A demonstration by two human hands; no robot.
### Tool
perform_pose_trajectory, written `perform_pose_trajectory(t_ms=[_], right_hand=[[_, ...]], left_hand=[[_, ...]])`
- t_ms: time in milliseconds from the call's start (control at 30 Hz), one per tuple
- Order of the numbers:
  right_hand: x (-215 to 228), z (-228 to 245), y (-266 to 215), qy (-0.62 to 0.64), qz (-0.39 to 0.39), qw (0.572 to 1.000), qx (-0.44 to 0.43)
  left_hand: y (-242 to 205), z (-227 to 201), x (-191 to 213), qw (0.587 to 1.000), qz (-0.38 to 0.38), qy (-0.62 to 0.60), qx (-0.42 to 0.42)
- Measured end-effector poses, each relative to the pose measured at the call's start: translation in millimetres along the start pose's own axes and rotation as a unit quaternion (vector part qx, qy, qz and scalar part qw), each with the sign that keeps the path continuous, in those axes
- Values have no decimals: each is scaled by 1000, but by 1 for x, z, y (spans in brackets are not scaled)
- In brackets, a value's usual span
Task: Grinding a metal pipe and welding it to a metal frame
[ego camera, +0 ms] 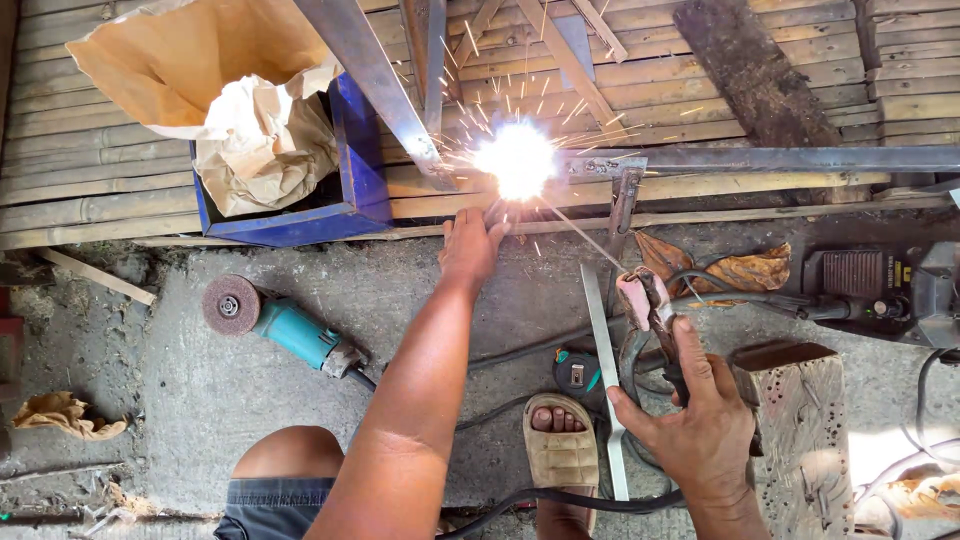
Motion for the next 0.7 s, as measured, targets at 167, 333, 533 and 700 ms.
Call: perform_pose_trajectory(t_ms=[167, 333, 533, 700], right_hand=[[0, -1, 1, -5, 10, 1000, -5], [2, 2, 2, -4, 7, 1000, -4], [1, 0, 1, 13, 8, 1000, -15], [13, 2, -3, 63, -68, 994, 52]], left_hand=[[5, 8, -7, 1000, -5, 21, -17], [12, 13, -11, 999, -12, 23, -38], [17, 22, -18, 999, -28, 21, -26], [32, 37, -28, 996, -26, 70, -41]])
Point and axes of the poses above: each hand's wrist, its own y-axis towards the middle knuckle, its own x-axis out of the back of the hand, z = x × y, the point moved 3 cm from there along y, towards the middle knuckle, and after that the axes turned 12 degrees about -y, right-handed, at the moved point
